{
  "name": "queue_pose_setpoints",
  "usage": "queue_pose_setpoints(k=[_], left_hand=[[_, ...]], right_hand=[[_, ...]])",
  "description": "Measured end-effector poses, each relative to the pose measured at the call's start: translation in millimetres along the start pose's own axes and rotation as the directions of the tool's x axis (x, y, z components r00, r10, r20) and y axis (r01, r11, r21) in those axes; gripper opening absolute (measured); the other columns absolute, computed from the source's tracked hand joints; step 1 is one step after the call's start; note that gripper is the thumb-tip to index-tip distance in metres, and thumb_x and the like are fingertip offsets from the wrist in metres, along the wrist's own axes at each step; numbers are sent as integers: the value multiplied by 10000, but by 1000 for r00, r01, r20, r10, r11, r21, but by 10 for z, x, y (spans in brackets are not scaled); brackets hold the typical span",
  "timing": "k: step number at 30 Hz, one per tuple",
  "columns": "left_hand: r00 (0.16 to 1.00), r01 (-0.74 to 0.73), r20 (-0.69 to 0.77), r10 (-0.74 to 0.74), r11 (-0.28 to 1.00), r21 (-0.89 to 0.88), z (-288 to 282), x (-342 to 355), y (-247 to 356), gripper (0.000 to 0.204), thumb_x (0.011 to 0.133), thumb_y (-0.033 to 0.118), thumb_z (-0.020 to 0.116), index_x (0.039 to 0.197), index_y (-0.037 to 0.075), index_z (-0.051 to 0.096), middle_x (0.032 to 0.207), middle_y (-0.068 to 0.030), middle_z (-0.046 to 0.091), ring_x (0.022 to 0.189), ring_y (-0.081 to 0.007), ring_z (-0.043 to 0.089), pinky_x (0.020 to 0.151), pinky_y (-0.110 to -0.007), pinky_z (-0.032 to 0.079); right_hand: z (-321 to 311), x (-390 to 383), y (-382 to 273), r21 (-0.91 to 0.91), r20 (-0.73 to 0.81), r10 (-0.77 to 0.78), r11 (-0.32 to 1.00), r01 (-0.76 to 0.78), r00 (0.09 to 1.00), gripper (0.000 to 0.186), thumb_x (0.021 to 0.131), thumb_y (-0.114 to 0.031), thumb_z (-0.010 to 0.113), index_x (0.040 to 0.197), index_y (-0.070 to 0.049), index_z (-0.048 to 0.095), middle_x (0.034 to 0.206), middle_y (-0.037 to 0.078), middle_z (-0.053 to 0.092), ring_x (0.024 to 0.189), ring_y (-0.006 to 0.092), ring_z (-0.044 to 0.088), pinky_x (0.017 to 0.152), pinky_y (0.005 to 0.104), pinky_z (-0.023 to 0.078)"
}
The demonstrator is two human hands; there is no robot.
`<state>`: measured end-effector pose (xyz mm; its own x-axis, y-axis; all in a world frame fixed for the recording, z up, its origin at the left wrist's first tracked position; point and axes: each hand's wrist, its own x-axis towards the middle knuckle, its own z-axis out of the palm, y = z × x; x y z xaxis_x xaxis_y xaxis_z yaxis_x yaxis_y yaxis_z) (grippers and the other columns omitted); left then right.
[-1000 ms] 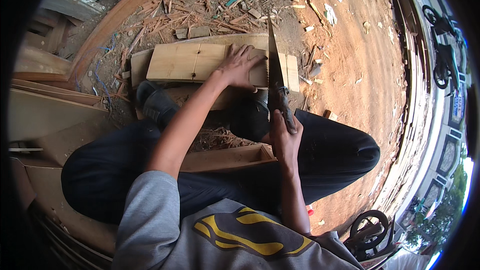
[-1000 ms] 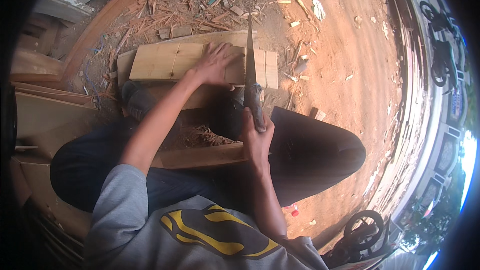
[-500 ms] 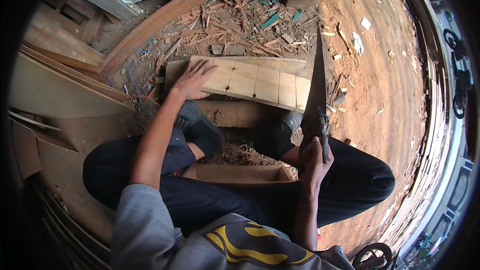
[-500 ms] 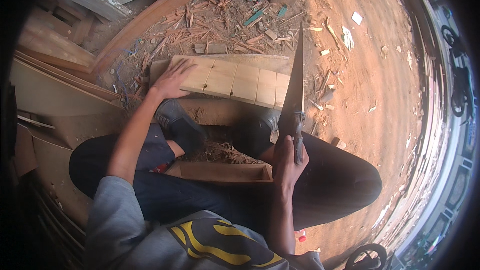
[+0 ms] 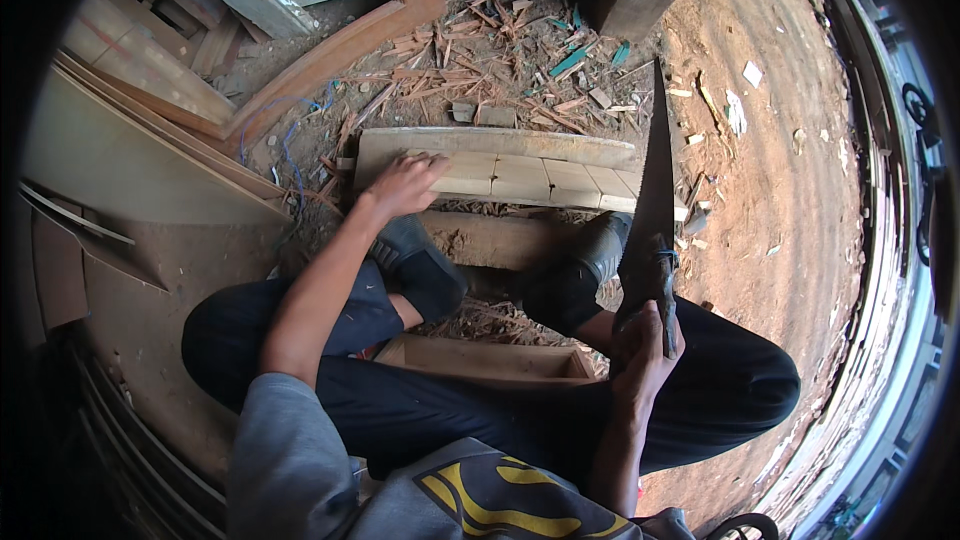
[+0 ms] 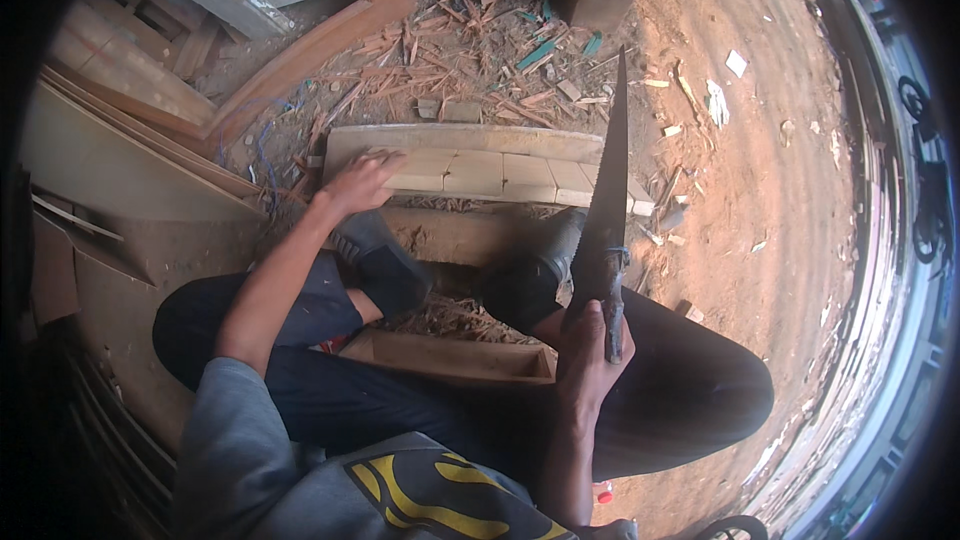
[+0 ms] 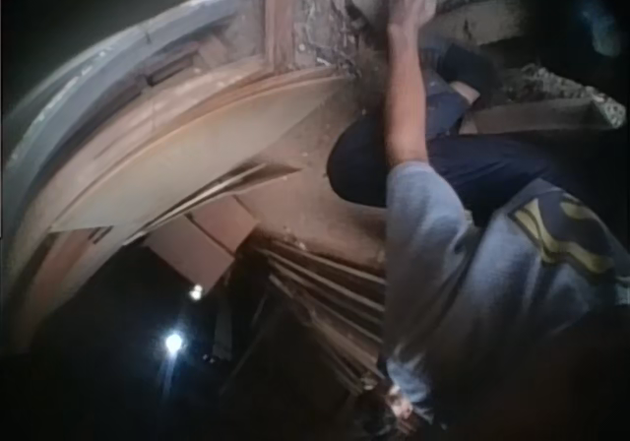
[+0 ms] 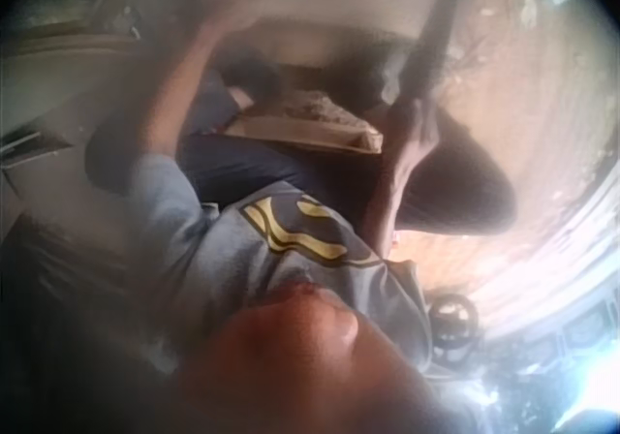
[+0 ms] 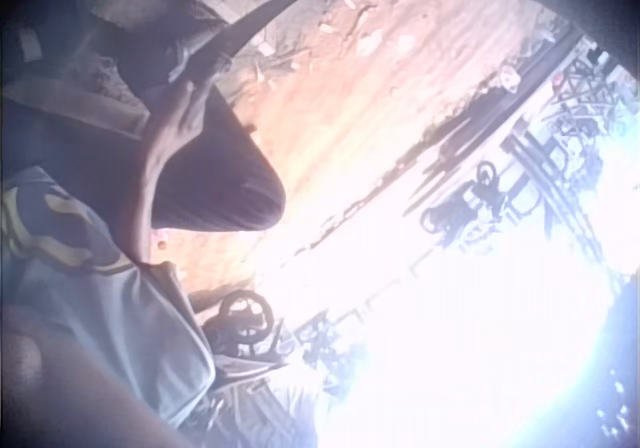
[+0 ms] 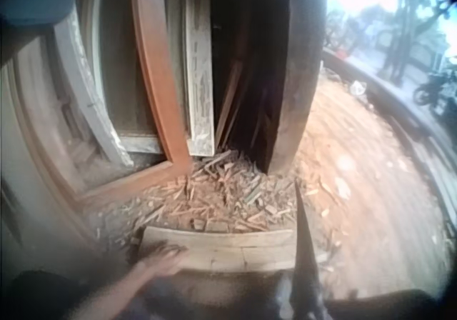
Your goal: The person sits on the ground and uses a hand saw to cut a rectangular wooden plank. They hold the wood steady with their left hand and saw with their right hand, creating a straight cut along the plank.
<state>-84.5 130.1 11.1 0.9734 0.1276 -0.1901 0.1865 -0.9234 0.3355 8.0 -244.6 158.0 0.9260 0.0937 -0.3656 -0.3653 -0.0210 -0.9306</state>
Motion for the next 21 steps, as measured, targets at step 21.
queue_pose_setpoints(k=[21], left_hand=[[956, 258, -118, -268, 962, -93, -156, 746, 70, 620, 863, 515, 563, 1223, 11, 543, 1279, -224, 539, 1194, -391, 509, 1010, -507, 370]], right_hand=[[34, -131, -186, -139, 51, -7, 990, 14, 999, 201, 902, -181, 600, 756, -55, 545, 595, -61, 432, 510, 18, 359, 461, 207, 256]])
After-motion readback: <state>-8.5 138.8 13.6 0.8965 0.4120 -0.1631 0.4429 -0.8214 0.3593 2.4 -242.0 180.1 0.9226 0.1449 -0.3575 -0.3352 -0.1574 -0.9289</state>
